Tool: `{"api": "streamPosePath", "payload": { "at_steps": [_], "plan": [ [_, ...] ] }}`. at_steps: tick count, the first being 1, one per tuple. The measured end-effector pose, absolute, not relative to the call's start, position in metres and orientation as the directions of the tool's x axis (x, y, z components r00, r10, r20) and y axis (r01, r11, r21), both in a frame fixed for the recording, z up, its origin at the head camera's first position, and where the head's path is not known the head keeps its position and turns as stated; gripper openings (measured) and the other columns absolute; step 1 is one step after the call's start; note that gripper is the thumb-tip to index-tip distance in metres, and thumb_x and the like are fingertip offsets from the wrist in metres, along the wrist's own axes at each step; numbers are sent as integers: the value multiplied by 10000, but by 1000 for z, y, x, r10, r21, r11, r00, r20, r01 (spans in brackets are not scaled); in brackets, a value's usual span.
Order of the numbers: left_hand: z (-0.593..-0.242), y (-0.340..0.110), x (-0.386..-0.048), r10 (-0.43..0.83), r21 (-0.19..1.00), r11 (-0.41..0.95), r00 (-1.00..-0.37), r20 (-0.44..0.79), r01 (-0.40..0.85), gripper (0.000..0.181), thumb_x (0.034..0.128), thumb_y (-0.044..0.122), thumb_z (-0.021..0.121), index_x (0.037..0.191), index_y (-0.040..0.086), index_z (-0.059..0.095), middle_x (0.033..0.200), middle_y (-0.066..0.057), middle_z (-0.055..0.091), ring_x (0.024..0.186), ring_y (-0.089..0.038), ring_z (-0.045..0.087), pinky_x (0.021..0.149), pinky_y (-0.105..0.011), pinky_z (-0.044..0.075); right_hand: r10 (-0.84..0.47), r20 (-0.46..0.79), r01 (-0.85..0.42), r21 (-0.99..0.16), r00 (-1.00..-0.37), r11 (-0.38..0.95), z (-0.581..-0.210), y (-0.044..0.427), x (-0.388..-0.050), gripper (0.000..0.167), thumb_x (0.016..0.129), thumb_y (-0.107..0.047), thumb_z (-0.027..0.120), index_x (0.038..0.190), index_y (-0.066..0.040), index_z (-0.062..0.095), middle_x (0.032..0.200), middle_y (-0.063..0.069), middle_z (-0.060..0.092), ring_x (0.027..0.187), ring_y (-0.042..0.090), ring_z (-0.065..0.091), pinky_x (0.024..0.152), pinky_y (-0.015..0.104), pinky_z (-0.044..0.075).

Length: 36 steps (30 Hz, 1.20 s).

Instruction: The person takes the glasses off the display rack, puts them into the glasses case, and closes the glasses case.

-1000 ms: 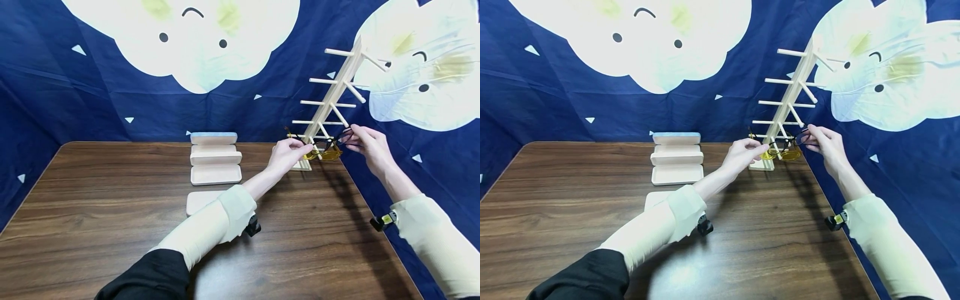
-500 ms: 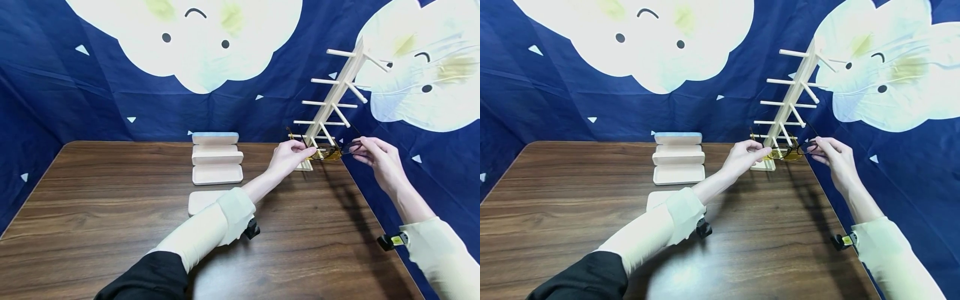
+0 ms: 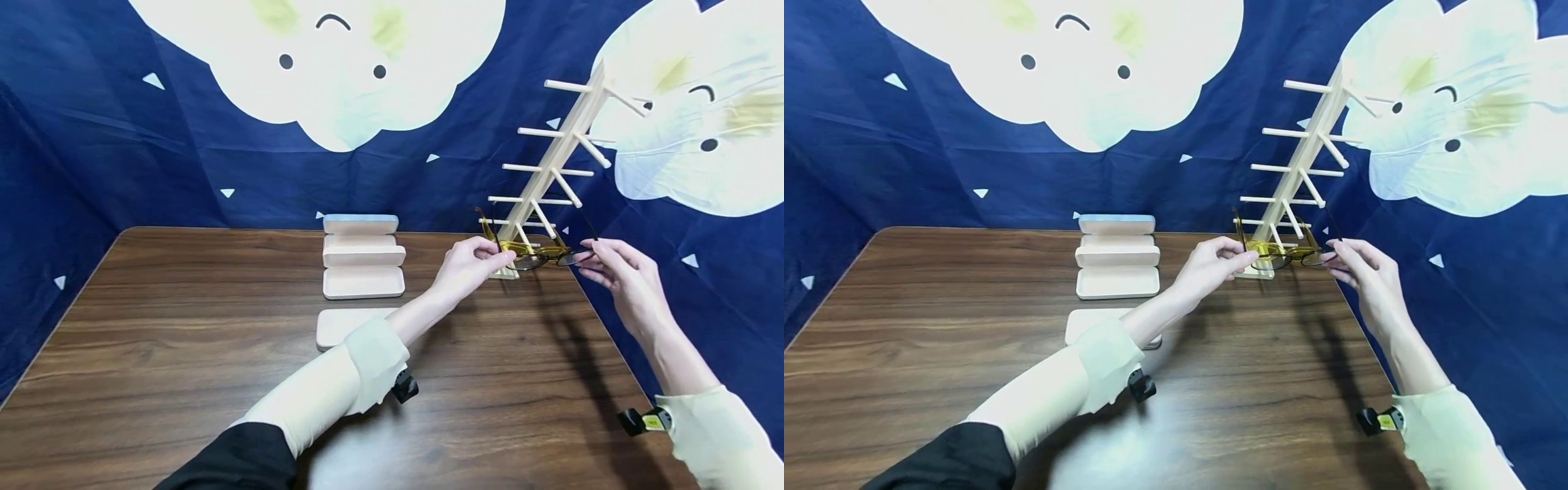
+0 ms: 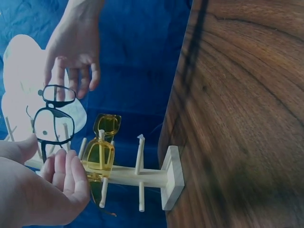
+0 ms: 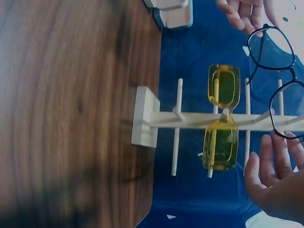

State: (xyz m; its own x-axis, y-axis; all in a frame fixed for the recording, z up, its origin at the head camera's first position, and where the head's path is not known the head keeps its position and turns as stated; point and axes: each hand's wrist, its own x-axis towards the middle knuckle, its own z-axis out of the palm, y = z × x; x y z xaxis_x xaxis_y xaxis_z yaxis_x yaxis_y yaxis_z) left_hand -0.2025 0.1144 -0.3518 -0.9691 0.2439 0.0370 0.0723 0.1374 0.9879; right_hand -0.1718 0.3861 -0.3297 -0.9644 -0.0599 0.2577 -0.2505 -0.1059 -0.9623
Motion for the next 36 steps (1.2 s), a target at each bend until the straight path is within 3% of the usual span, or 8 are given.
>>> {"api": "streamPosePath", "payload": {
  "at_steps": [8,14,21,28,36],
  "plan": [
    [-356,99,-193,289,991,101,-956,54,87,284,921,318,769,1100,100,732,975,-26,749,812,-57,631,708,-176,493,-80,269,-258,-958,-960,-128,-341,375,-153,228,1057,8,487,1183,19,677,1016,76,801,950,143,769,828,237,614],
    [-364,79,-190,295,995,74,-954,48,73,320,945,285,746,1168,59,706,1084,-102,776,862,-138,721,777,-254,594,-80,276,-265,-957,-958,-120,-349,357,-148,207,1034,44,516,1154,7,681,1054,48,791,952,134,770,830,244,617],
    [-374,47,-187,259,995,52,-963,73,89,289,958,187,729,1173,0,681,1152,-179,745,982,-213,736,831,-291,623,-74,236,-230,-970,-969,-83,-361,322,-152,159,1030,-3,562,1136,-25,678,1089,1,781,967,121,768,831,244,618],
    [-383,-7,-176,142,992,91,-987,74,87,319,956,188,730,1224,22,684,1166,-153,731,1059,-254,714,905,-302,586,-83,171,-165,-984,-982,-69,-379,267,-162,158,1022,-67,614,1169,-47,666,1060,-3,784,966,142,770,845,263,621],
    [-392,-53,-163,39,998,54,-998,41,43,359,967,172,714,1275,-1,652,1214,-171,700,1012,-118,691,901,-197,528,-116,110,-106,-994,-987,-41,-390,213,-170,214,1014,-99,636,1215,-25,628,1057,-33,779,978,116,761,863,250,614]
  ]
}}
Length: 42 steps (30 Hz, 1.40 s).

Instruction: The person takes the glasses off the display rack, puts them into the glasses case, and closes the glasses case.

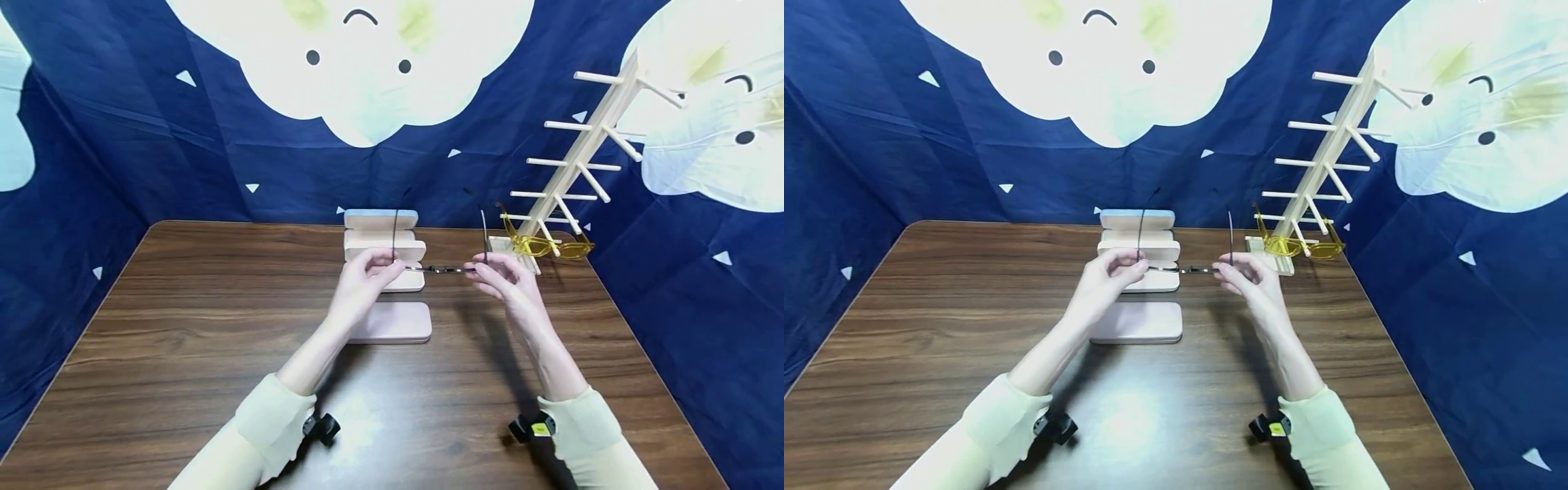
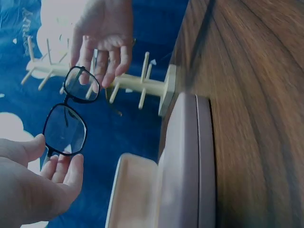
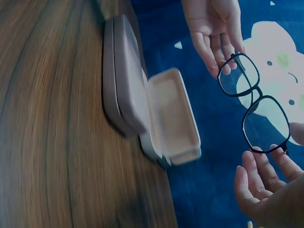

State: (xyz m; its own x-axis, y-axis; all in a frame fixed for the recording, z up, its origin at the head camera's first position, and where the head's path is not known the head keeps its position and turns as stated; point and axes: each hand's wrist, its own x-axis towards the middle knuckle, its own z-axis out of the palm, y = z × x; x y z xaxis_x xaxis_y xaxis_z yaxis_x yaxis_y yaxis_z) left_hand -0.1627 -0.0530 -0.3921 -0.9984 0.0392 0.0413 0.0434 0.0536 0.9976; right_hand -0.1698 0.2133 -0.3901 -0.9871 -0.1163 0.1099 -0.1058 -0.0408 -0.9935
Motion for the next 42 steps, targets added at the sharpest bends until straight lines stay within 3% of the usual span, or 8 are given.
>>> {"api": "streamPosePath", "payload": {
  "at_steps": [6,14,27,42],
  "plan": [
    [-398,-71,-155,-21,999,-7,-999,44,44,346,961,147,721,1272,12,653,1229,-182,689,937,-11,674,883,-141,527,-133,88,-86,-996,-987,-19,-392,191,-170,288,1009,-115,645,1251,33,597,1069,0,776,982,108,754,884,279,615],
    [-409,-90,-144,-71,996,18,-994,86,85,555,960,142,729,1482,172,543,1256,-209,697,918,8,684,881,-130,523,-119,64,-67,-998,-991,19,-397,168,-165,353,991,-139,675,1282,43,595,1129,65,774,995,119,753,928,311,606],
    [-417,-101,-127,-108,994,56,-990,95,89,566,971,146,720,1505,197,540,1287,-187,695,993,26,666,927,-93,507,-86,100,-99,-995,-991,-23,-409,148,-151,358,980,-66,663,1300,76,590,1235,350,673,922,94,749,864,273,612],
    [-423,-108,-127,-46,973,194,-989,139,128,519,991,148,690,1489,215,561,1320,-163,668,1035,45,636,943,-83,473,-60,120,-119,-993,-991,-23,-412,145,-145,378,980,-70,676,1327,59,604,1248,332,682,987,87,739,878,264,610]
  ]
}}
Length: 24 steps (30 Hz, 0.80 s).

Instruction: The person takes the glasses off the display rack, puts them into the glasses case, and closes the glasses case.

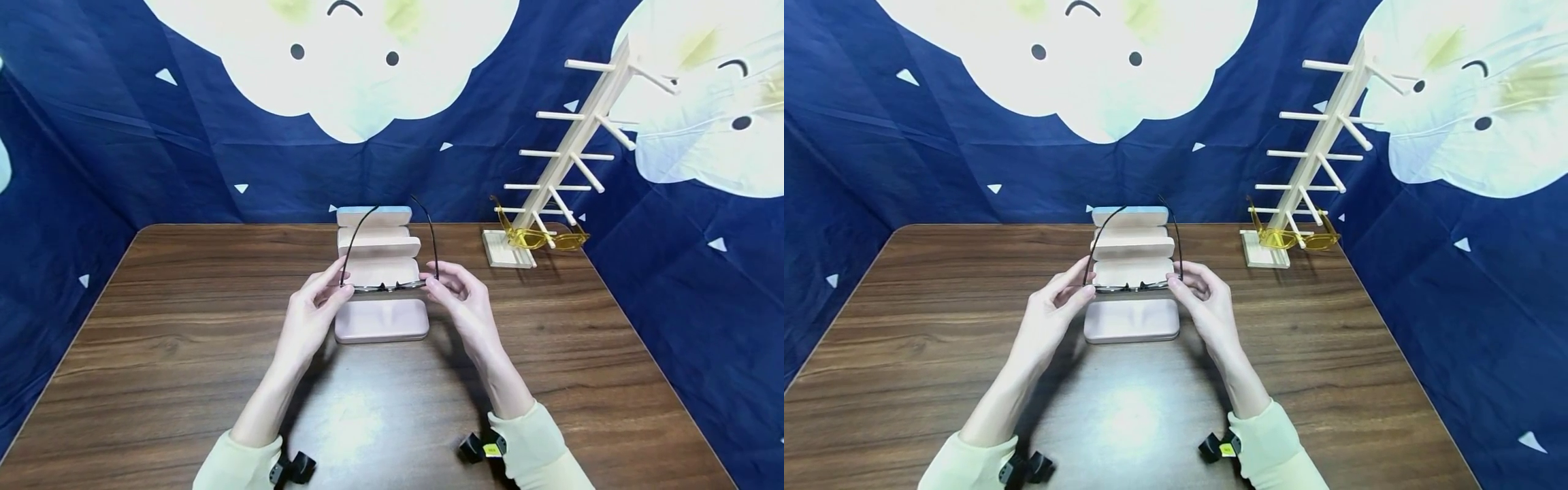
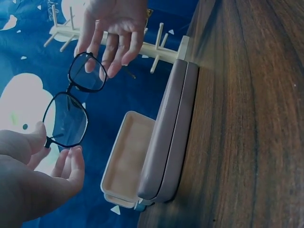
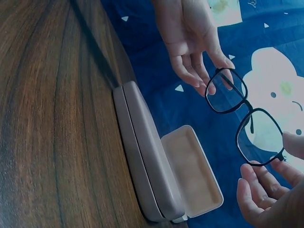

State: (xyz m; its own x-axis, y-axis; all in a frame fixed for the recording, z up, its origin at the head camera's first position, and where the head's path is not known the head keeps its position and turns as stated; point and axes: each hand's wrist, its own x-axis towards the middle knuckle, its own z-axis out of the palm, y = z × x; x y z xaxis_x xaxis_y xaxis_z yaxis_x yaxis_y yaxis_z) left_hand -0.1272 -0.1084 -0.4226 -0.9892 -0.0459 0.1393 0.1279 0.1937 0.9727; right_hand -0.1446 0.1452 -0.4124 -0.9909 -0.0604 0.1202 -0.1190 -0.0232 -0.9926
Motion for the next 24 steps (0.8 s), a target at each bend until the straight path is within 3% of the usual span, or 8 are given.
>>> {"api": "streamPosePath", "payload": {
  "at_steps": [9,14,17,24],
  "plan": [
    [-424,-108,-126,-29,950,261,-982,184,171,457,995,180,687,1444,224,611,1300,-88,679,957,40,634,917,-109,483,-58,143,-143,-990,-988,-18,-412,145,-145,363,980,-65,676,1338,-22,642,1216,315,702,915,91,744,848,257,614],
    [-423,-109,-126,-23,945,281,-983,181,167,410,997,209,687,1406,196,649,1289,-82,678,928,19,611,831,-113,468,-46,146,-147,-989,-988,7,-412,145,-145,385,983,-74,675,1367,-61,648,1206,306,710,883,71,742,855,275,618],
    [-424,-109,-125,-15,941,297,-985,173,161,389,998,227,687,1385,189,668,1300,-62,679,973,-8,610,813,-117,459,-40,140,-141,-990,-989,28,-412,146,-144,410,990,-96,674,1398,-76,633,1209,285,718,882,72,744,866,276,616],
    [-425,-108,-124,16,945,270,-983,185,183,343,1011,235,668,1352,205,694,1348,-37,661,1183,-150,625,907,-91,462,-47,119,-121,-992,-992,29,-413,147,-144,454,1006,-114,657,1452,-75,583,1254,310,689,918,67,744,909,292,611]
  ]
}}
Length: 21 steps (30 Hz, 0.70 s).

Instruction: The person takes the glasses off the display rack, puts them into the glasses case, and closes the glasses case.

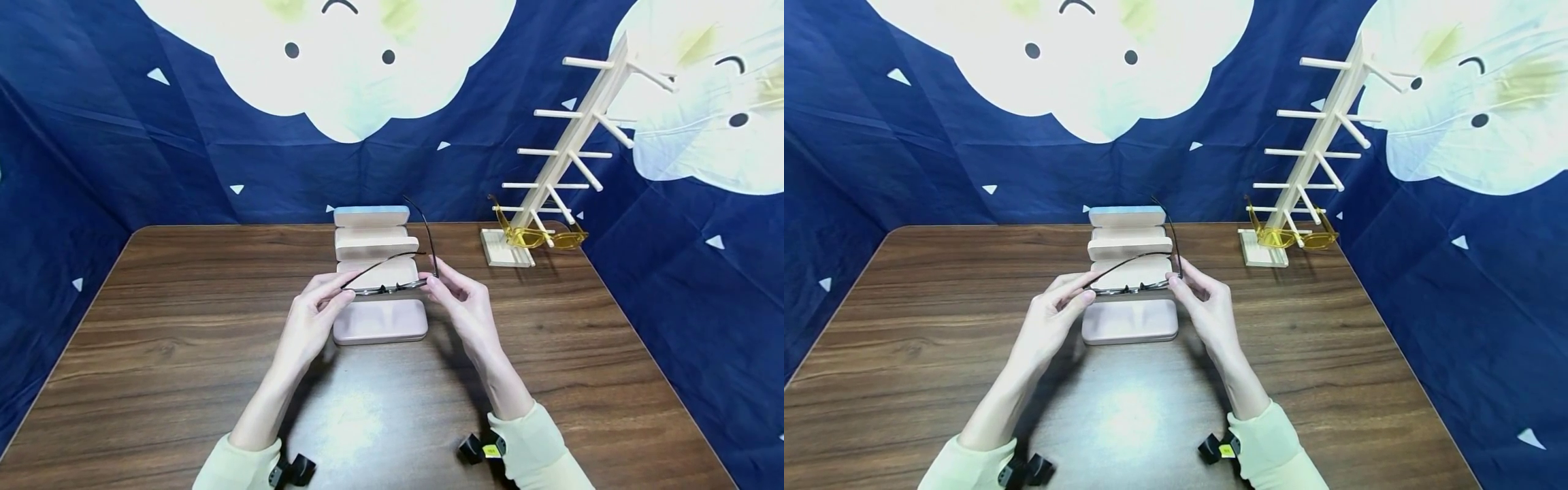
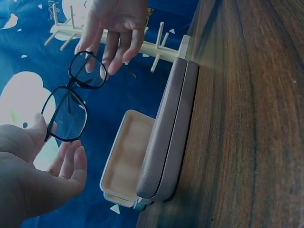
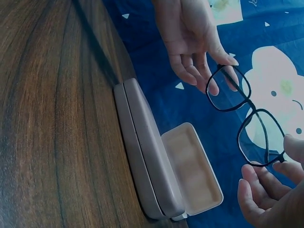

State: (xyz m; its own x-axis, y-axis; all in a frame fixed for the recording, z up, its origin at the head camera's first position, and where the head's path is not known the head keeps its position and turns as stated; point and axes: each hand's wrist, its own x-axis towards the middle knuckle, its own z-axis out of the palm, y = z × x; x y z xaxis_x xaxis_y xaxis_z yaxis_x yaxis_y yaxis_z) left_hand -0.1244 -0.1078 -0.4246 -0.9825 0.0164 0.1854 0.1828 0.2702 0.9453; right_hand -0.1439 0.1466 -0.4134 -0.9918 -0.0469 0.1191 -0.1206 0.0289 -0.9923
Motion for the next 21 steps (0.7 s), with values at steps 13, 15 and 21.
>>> {"api": "streamPosePath", "payload": {
  "at_steps": [13,15,21],
  "plan": [
    [-424,-110,-124,60,939,280,-980,191,200,291,1027,210,640,1303,180,724,1386,-42,637,1252,-144,571,901,-127,455,-43,110,-111,-993,-993,39,-414,145,-145,430,1025,-131,629,1451,-84,588,1219,328,695,954,85,752,874,283,614],
    [-424,-110,-124,59,937,285,-979,194,202,288,1027,216,641,1298,174,727,1377,-37,643,1239,-134,571,894,-131,453,-51,113,-115,-992,-992,43,-415,145,-145,419,1029,-131,622,1445,-89,595,1220,317,700,949,68,747,868,276,612],
    [-423,-111,-125,45,954,233,-983,181,186,276,1006,185,670,1268,135,742,1365,-55,647,1233,-81,568,899,-115,461,-50,118,-121,-991,-992,63,-414,145,-145,407,1031,-121,614,1436,-79,602,1206,309,709,936,75,745,891,350,620]
  ]
}}
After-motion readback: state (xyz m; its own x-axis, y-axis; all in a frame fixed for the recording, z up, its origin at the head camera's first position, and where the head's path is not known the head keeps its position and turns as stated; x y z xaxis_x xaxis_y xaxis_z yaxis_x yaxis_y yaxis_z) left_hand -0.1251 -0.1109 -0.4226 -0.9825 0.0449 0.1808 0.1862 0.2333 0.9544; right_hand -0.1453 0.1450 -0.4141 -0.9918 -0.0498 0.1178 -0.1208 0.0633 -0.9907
